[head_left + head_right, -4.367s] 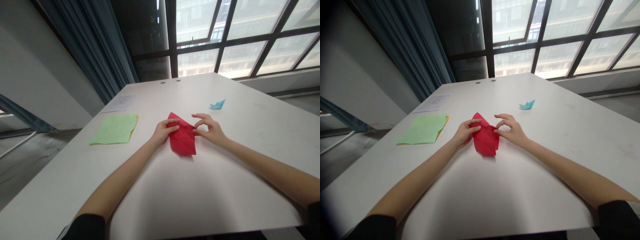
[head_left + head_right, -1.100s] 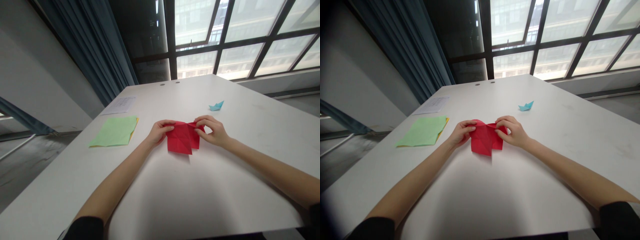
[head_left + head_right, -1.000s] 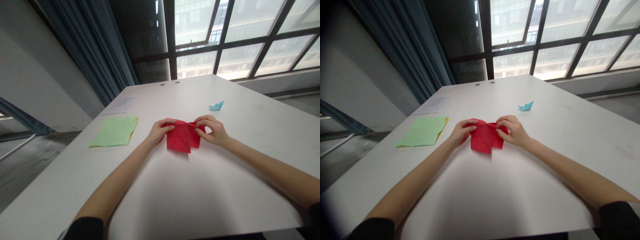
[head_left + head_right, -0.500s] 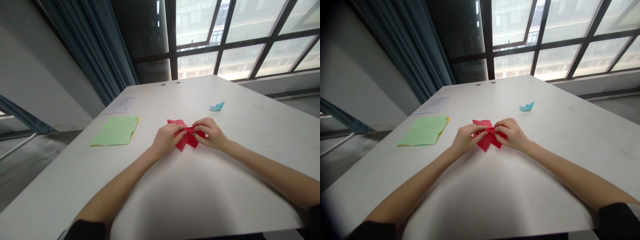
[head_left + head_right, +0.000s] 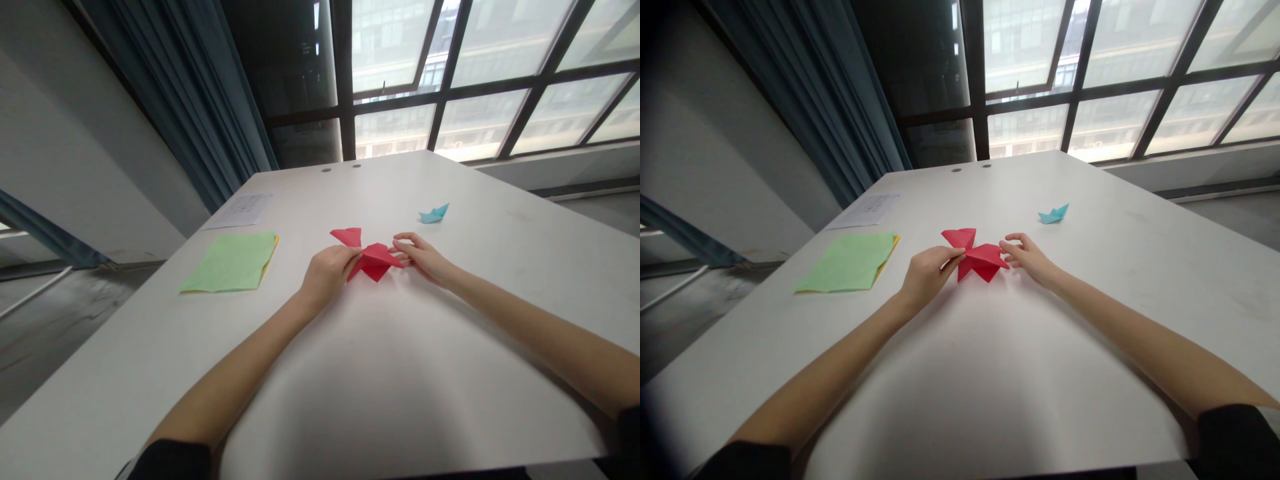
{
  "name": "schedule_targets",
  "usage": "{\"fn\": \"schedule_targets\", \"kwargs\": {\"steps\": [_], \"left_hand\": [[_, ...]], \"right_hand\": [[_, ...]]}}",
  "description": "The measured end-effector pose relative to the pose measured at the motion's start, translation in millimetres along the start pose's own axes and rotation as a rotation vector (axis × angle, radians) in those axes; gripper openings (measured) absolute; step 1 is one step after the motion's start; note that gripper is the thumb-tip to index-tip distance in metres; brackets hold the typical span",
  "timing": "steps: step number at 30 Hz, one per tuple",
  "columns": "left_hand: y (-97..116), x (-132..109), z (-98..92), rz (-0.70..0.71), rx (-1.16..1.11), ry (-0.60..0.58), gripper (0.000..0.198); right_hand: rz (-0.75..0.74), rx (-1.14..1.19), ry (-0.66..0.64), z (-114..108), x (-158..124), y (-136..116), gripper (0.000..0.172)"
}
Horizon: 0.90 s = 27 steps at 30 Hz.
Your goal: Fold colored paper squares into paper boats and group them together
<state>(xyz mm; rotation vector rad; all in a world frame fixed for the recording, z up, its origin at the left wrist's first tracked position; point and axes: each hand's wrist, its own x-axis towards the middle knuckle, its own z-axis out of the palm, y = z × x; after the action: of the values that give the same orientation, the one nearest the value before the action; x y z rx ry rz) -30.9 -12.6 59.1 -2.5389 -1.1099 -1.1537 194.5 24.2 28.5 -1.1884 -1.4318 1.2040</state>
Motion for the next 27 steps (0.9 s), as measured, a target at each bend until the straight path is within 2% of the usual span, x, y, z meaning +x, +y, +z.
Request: {"fn": "schedule_targets", "kwargs": {"steps": [2,4,10,14,18,22,27], "left_hand": [[0.7,-0.3,-0.8,0.029,0.009,-0.003,0.02],[1.6,-0.3,-1.9,0.056,0.023,-0.006,0.02],[-0.7,-2.3,-1.9,0.158,0.102,-0.02,0.021],[-3.1,-3.9,0.7,0.162,0.045,-0.048,0.023],[-2.4,-3.1,0.8,0.135,0.04,-0.037,0.023],[-2.7,-2.3,0.0,0.168,0.086,-0.023,0.023],[-4.5,-3.4,0.1,0.216,0.106,-0.057,0.026]], "right_hand": [[0.153,0.156,-0.109,-0.5,0.2,1.0,0.035],[0.229,0.263,-0.157,-1.2,-0.6,0.7,0.036],[0.304,0.444,-0.207,-5.0,-0.2,-0.5,0.044],[0.198,0.424,-0.227,-5.2,0.9,-0.2,0.046],[0.068,0.389,-0.189,-1.9,0.3,-3.0,0.045],[0.021,0.405,-0.126,-0.9,0.3,-6.2,0.049],[0.004,0.353,-0.08,-4.6,1.9,-5.9,0.046]]}}
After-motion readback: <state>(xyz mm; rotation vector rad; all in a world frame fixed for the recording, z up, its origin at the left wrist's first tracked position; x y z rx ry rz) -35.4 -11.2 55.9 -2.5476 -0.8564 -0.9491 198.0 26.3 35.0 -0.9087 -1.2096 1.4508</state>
